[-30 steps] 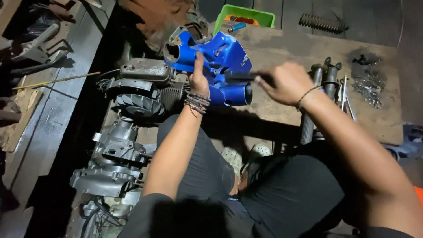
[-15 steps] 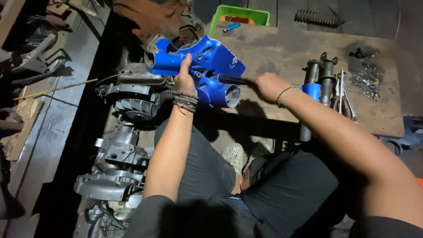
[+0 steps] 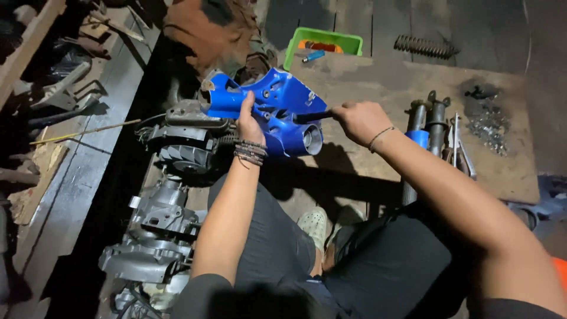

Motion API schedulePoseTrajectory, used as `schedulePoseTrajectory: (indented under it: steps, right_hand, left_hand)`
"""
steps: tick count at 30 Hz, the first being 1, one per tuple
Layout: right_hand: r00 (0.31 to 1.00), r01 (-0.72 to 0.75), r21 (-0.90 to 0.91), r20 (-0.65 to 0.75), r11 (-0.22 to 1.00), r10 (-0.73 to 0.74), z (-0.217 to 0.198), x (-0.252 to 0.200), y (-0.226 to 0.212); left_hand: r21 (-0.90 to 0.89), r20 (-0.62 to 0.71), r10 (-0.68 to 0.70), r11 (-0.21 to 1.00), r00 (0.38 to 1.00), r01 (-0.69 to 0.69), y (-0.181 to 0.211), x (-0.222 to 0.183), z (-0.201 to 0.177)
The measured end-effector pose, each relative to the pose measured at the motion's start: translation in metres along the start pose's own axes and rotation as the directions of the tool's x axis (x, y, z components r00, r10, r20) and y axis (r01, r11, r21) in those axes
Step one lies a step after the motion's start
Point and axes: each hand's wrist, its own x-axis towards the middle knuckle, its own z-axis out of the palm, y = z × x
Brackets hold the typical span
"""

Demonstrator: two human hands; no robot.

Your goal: Servicing a blue cylindrical mechanical component by using a screwdriver and punch to align and secure parts on a workbench.

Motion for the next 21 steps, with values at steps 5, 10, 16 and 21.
schedulePoseTrajectory:
  steps: [5,10,16,21]
  right_hand:
    - [0.999,-0.018,0.026,-0.049,1.000,0.020,0.007,-0.005,-0.004]
    - [0.998,0.002,0.196,0.064,0.981,-0.015,0.002,-0.012,0.002]
    - [0.988,-0.069,0.041,-0.134,0.997,0.074,-0.008,-0.013,0.002]
    - [0.993,0.006,0.043,-0.118,0.999,-0.001,-0.019,-0.006,0.005]
  left_hand:
    - [-0.011,-0.023,0.036,0.999,0.999,-0.036,0.006,-0.007,0.000]
    - [-0.013,0.015,0.053,0.999,0.998,-0.053,0.004,-0.012,-0.003]
    - [0.080,0.029,0.042,0.996,0.999,-0.045,0.002,-0.027,-0.001]
    - [0.327,0.206,-0.075,0.945,0.976,0.004,-0.059,0.028,-0.057]
